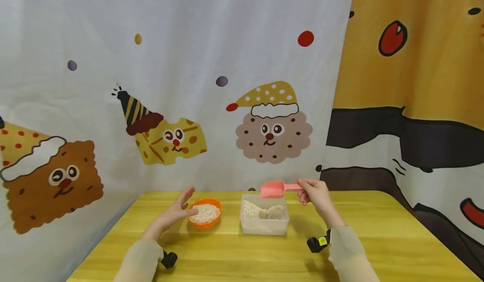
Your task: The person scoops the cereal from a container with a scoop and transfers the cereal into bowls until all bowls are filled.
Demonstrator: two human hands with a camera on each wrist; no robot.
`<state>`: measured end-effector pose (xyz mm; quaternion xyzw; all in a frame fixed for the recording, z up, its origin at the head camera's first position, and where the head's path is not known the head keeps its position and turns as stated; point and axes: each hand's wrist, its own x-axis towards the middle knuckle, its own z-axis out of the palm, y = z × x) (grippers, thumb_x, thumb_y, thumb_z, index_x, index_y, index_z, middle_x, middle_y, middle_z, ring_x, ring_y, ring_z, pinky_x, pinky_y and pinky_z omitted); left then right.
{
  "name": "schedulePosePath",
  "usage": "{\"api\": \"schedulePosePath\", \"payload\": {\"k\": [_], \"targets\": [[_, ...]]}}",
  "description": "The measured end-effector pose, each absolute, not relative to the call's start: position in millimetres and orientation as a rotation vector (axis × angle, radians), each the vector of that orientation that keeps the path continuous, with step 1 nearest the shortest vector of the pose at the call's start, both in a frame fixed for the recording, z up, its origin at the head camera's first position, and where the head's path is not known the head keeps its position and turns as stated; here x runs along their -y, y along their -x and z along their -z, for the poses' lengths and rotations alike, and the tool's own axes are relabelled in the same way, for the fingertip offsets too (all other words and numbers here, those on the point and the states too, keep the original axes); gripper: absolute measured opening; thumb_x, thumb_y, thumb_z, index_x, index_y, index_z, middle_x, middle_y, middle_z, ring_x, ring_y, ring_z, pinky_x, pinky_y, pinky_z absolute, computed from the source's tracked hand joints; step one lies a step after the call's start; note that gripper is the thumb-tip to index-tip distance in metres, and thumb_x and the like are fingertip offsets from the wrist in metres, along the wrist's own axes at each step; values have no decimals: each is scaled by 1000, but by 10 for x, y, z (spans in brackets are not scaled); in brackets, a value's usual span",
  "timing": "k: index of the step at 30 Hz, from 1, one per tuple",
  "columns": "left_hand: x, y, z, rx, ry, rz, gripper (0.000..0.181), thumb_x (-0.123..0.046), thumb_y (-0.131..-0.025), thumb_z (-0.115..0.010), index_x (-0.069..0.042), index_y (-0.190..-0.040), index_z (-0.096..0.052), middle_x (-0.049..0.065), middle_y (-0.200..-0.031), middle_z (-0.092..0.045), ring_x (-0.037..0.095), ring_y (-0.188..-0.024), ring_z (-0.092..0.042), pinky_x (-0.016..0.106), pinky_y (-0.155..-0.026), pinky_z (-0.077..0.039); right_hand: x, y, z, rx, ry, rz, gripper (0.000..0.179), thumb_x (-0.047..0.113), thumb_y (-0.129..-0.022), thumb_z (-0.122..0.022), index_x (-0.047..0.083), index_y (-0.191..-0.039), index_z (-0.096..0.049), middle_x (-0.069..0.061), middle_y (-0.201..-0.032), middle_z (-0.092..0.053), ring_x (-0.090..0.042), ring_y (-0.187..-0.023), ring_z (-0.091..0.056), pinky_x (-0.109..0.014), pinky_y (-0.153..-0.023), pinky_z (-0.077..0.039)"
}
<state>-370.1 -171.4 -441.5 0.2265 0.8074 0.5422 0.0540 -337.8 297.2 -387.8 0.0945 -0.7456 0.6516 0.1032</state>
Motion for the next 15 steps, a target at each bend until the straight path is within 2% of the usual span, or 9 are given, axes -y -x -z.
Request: {"api": "schedulePosePath", "payload": {"k": [4,8,15], "targets": [[1469,3684,4225,-2609,-665,-1630,98,-36,-84,-76,-16,-157,-14,11,-161,-14,41,-143,-13,62,-109,-19,-2993,3363,3908,2221,-282,-1929,39,23,-102,-51,-14,-101,-63,-4,-64,-59,-10,-49,-53,-25,-46,-48],[1159,3665,4104,-2722,-666,-1618,97,-39,-83,-77,-19,-156,-17,7,-160,-18,34,-144,-16,60,-109,-20,-2976,3367,3943,2236,-264,-1932,41,22,-102,-52,-18,-104,-60,-5,-65,-59,-11,-48,-52,-25,-46,-48],[607,3564,4064,-2606,-670,-1648,98,-45,-81,-77,-27,-156,-16,3,-161,-16,37,-144,-17,63,-107,-22,-2935,3397,3983,2264,-246,-1935,42,23,-102,-52,-19,-107,-59,-9,-66,-59,-11,-48,-52,-25,-46,-48]]}}
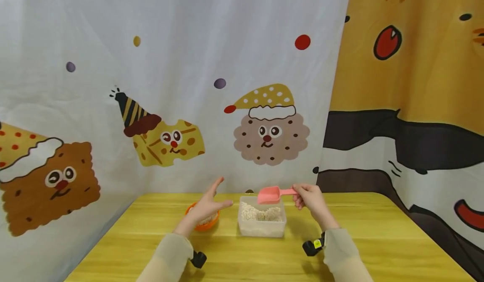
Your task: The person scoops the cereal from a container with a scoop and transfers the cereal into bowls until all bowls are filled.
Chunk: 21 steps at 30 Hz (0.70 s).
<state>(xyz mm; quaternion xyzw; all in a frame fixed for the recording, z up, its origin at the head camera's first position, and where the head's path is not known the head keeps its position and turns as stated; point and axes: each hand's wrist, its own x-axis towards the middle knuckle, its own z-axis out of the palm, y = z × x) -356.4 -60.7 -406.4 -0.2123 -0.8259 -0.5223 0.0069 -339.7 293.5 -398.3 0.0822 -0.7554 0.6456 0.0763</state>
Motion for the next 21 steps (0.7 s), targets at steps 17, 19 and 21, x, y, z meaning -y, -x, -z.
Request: {"api": "schedulePosePath", "payload": {"k": [17,19,21], "targets": [[31,3535,4479,2723,794,1745,120,-33,-76,-83,-17,-157,3,19,-160,2,40,-144,-6,62,-108,-21,-2918,3451,4096,2366,-255,-1857,37,22,-102,-52,-13,-101,-64,-11,-64,-59,-11,-47,-52,-25,-46,-49],[28,3556,4510,2728,790,1742,122,-34,-74,-84,-18,-157,5,18,-160,3,40,-144,-6,61,-109,-20,-2920,3455,4100,2400,-247,-1838,37,23,-102,-52,-12,-101,-64,-10,-64,-59,-11,-47,-52,-25,-46,-49],[25,3573,4537,2729,785,1750,124,-33,-74,-85,-18,-157,5,19,-160,1,40,-144,-8,60,-110,-19,-2917,3457,4112,2436,-241,-1823,38,23,-102,-51,-13,-100,-64,-8,-64,-59,-11,-48,-52,-25,-47,-49]]}}
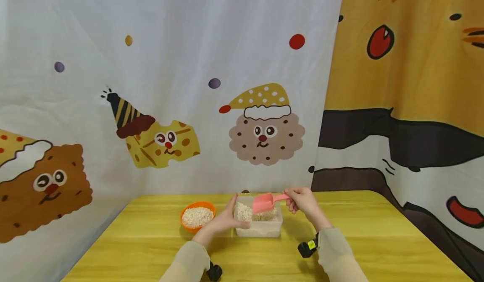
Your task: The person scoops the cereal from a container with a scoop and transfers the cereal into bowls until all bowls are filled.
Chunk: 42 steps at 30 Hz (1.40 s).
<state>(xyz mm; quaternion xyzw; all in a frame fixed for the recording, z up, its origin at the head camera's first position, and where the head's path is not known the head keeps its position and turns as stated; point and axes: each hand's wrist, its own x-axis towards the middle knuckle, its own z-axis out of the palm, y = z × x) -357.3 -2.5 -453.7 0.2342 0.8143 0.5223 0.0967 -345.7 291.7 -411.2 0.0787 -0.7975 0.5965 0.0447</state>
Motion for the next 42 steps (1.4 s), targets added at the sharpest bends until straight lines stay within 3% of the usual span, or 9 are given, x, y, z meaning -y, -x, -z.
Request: {"api": "schedulePosePath", "payload": {"k": [6,13,28,42], "targets": [[45,3567,4585,-2373,-659,-1588,124,-30,-73,-86,-19,-157,4,21,-160,-4,41,-143,-12,60,-109,-20,-2858,3479,4181,2501,-273,-1810,35,21,-102,-51,-10,-97,-66,-8,-63,-58,-12,-47,-51,-25,-45,-48],[35,3595,4615,-2361,-639,-1630,121,-32,-72,-86,-25,-157,-1,14,-161,-5,41,-143,-14,61,-108,-24,-2752,3484,4205,2530,-355,-1821,29,14,-101,-51,-11,-98,-66,-6,-60,-57,-11,-45,-50,-24,-43,-46],[23,3594,4611,-2359,-630,-1646,121,-31,-71,-87,-24,-158,-3,15,-161,-6,42,-143,-14,62,-107,-24,-2437,3456,4218,2438,-124,-1674,24,10,-99,-54,-8,-95,-69,-8,-58,-59,-15,-43,-53,-28,-42,-48],[27,3584,4601,-2365,-628,-1637,120,-34,-72,-86,-25,-157,-3,15,-160,-10,41,-142,-17,62,-105,-27,-2323,3362,4154,2517,-497,-1452,23,17,-100,-56,1,-89,-70,-11,-60,-59,-16,-42,-52,-32,-40,-48]]}}
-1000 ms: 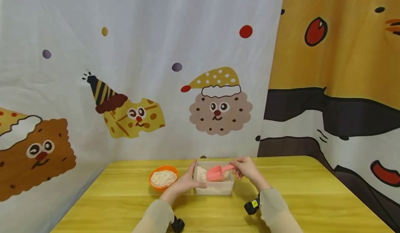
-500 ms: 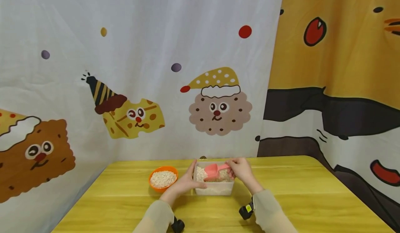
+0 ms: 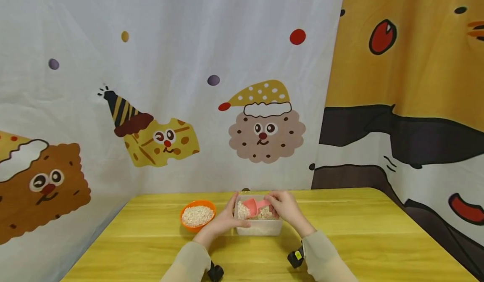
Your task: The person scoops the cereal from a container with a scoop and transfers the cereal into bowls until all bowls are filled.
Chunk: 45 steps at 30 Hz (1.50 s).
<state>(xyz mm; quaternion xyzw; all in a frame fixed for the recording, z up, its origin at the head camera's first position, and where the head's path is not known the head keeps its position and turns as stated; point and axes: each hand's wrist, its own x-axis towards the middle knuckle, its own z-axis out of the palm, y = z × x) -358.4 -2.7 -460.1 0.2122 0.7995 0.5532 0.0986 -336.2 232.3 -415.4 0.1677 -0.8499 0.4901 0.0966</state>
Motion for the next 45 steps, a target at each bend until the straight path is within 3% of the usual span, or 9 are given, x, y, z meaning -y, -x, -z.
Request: {"api": "schedulePosePath", "payload": {"k": [10,13,20,29,35,39,45], "targets": [[33,3626,4649,-2354,-652,-1647,120,-35,-71,-87,-25,-157,-3,13,-160,-13,40,-142,-19,61,-105,-29,-2390,3362,4129,2573,-654,-1419,28,19,-101,-54,0,-89,-70,-5,-57,-56,-13,-41,-50,-32,-39,-47],[25,3619,4657,-2369,-651,-1638,120,-34,-71,-87,-25,-157,-4,13,-160,-13,40,-142,-19,61,-105,-29,-2421,3369,4145,2599,-604,-1496,29,19,-101,-54,-2,-90,-71,-5,-55,-56,-12,-41,-50,-34,-40,-48],[3,3608,4671,-2395,-636,-1628,121,-34,-70,-88,-23,-158,-5,15,-160,-14,42,-141,-21,61,-105,-29,-2434,3357,4184,2597,-413,-1816,28,15,-100,-54,-8,-97,-68,-5,-59,-59,-10,-48,-53,-23,-46,-48],[-2,3603,4678,-2399,-619,-1621,121,-36,-69,-88,-24,-157,-6,14,-160,-14,41,-141,-21,62,-106,-26,-2362,3313,4160,2621,-327,-1848,26,13,-97,-59,-11,-101,-67,-8,-63,-64,-12,-51,-61,-28,-50,-53],[18,3587,4648,-2393,-626,-1626,119,-34,-71,-87,-24,-157,-5,14,-160,-13,41,-141,-20,63,-106,-26,-2245,3303,4149,2660,-314,-1564,25,12,-97,-57,-6,-84,-69,-2,-54,-55,-8,-43,-47,-22,-41,-41],[28,3581,4623,-2394,-626,-1631,119,-33,-71,-87,-24,-157,-5,14,-160,-12,41,-141,-20,63,-106,-25,-2169,3315,4154,2673,-312,-1322,28,12,-97,-56,1,-73,-65,2,-51,-46,-9,-43,-35,-23,-43,-31],[23,3573,4599,-2376,-625,-1640,118,-33,-72,-86,-25,-157,-5,12,-160,-11,40,-141,-20,63,-105,-27,-2092,3302,4165,2663,-292,-1144,17,12,-94,-61,4,-83,-72,1,-64,-57,-12,-51,-40,-27,-49,-35]]}}
